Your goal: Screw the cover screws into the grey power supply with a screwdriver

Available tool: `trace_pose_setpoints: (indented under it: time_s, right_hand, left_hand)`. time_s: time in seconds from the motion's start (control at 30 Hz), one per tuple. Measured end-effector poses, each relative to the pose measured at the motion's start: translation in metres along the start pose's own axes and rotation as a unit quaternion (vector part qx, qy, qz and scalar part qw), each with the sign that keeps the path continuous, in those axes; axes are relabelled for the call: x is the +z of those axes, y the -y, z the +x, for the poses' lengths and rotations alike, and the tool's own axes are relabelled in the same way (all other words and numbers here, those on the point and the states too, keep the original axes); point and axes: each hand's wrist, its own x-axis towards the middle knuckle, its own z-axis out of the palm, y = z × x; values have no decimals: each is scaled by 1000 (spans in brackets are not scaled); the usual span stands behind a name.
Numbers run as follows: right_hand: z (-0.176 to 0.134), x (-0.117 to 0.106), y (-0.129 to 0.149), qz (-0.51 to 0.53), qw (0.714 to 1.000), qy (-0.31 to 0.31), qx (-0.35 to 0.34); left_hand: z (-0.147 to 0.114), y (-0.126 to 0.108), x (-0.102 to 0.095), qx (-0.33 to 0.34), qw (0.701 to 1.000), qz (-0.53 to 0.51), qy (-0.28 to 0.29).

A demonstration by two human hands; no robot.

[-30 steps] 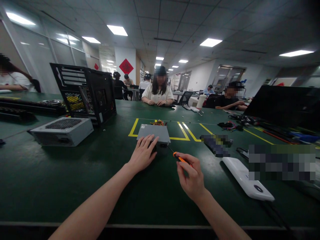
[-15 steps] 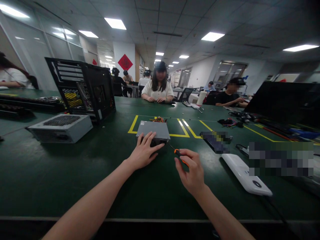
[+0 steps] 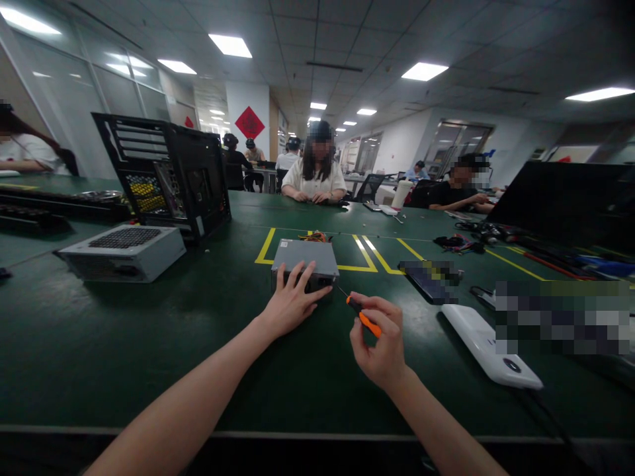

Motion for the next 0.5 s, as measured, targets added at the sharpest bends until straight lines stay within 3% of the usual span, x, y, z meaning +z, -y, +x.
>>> trace_pose_setpoints:
  time_s: [0.5]
  right_hand:
    - [0,0,0,-32,999,8,-11]
  left_hand:
    - [0,0,2,-1,1000,23,10]
